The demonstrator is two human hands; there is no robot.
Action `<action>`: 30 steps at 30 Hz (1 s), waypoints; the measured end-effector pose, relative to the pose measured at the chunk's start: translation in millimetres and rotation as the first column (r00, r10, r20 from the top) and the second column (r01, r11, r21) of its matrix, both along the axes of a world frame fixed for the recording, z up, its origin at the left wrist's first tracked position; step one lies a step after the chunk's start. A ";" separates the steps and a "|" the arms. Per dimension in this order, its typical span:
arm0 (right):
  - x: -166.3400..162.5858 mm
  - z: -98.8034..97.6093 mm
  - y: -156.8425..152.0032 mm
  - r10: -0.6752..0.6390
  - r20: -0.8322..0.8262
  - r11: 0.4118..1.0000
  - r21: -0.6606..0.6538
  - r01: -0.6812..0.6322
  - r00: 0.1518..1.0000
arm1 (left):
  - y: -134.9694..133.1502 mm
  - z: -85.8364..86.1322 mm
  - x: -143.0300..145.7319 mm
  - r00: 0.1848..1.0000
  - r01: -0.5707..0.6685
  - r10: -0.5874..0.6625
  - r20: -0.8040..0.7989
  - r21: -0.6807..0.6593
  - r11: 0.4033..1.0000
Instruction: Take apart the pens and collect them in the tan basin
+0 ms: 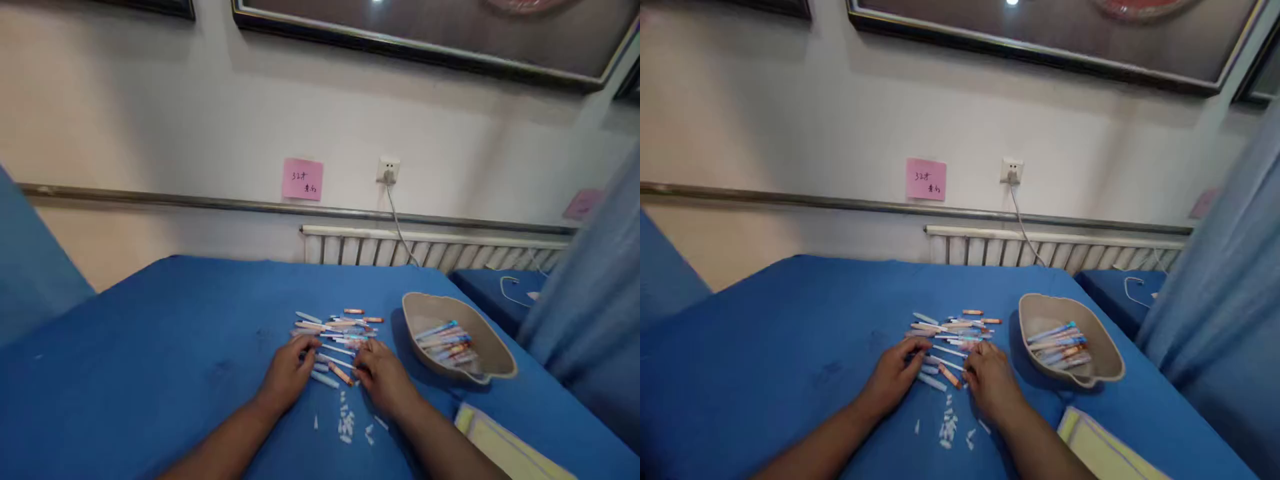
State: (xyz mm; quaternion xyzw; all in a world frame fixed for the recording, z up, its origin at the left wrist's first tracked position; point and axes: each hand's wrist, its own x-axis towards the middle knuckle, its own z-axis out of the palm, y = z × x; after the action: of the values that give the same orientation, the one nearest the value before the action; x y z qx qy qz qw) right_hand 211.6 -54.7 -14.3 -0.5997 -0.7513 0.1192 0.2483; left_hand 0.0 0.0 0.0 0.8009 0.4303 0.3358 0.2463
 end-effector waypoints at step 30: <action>-10.7 5.8 1.7 -0.150 0.187 0.988 -0.011 0.154 0.971 | 3.6 -5.9 3.6 0.998 0.046 -0.046 -0.044 0.008 0.999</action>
State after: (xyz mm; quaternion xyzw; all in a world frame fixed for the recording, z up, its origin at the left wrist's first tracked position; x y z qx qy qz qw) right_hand 201.0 -53.1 -8.5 -0.6670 -0.7215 0.0529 0.1781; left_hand 3.6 3.6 -5.9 0.8189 0.4154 0.3145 0.2408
